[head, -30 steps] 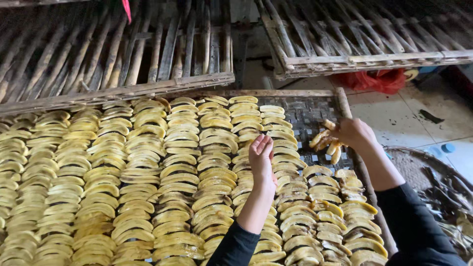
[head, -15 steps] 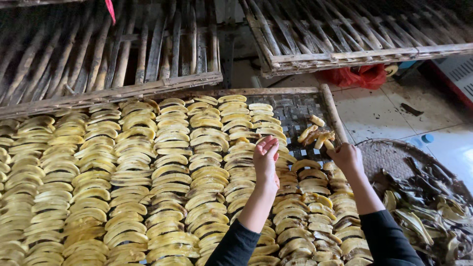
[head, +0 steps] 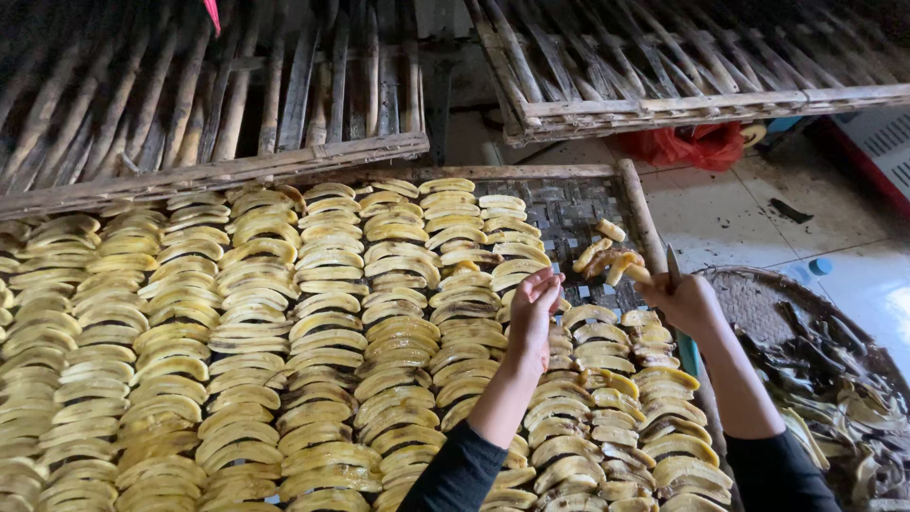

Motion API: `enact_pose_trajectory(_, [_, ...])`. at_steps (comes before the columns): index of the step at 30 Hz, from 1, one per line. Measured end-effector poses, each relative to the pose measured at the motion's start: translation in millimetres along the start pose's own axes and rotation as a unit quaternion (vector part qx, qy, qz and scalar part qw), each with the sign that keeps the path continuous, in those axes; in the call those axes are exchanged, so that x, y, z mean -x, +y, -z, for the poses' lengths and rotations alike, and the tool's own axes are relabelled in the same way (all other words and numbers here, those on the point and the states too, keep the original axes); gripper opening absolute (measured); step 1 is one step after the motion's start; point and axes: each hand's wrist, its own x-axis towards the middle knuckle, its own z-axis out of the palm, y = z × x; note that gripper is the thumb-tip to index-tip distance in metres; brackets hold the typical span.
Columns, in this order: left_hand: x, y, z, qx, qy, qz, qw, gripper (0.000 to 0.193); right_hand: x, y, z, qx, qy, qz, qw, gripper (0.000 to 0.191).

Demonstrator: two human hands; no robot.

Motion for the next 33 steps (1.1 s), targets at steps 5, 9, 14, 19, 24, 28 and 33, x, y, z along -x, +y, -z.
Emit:
enact_pose_trajectory(5, [8.5, -20.9, -7.2, 0.118, -0.053, 0.116, 0.985, 0.076, 42.1, -68.8, -1.6, -0.175, -0.189, -0.014, 0.966, 0.024])
enact_pose_trajectory(9, [22.0, 0.4, -15.6, 0.197, -0.083, 0.028, 0.976, 0.079, 55.6, -100.0, -14.6, -0.274, -0.281, 0.062, 0.918, 0.033])
enact_pose_trajectory(14, [39.6, 32.4, -24.3, 0.202, -0.109, -0.131, 0.964, 0.061, 66.8, -123.5, -44.1, -0.243, -0.196, 0.057, 0.948, 0.029])
enact_pose_trajectory(19, [37.5, 45.6, -26.7, 0.353, 0.035, -0.066, 0.933, 0.041, 129.3, -142.1, -39.2, -0.024, -0.026, 0.305, 0.952, 0.036])
enact_pose_trajectory(24, [37.5, 60.1, -25.0, 0.380, -0.007, -0.034, 0.924, 0.031, 153.8, -162.1, -21.6, 0.092, 0.025, 0.348, 0.933, 0.039])
enact_pose_trajectory(28, [47.8, 68.5, -37.2, 0.375, 0.014, -0.044, 0.926, 0.026, 151.4, -166.2, -19.8, 0.095, 0.042, 0.366, 0.925, 0.039])
enact_pose_trajectory(33, [60.0, 77.1, -40.9, 0.367, 0.018, -0.021, 0.930, 0.020, 146.9, -158.8, -22.7, 0.093, 0.015, 0.317, 0.944, 0.042])
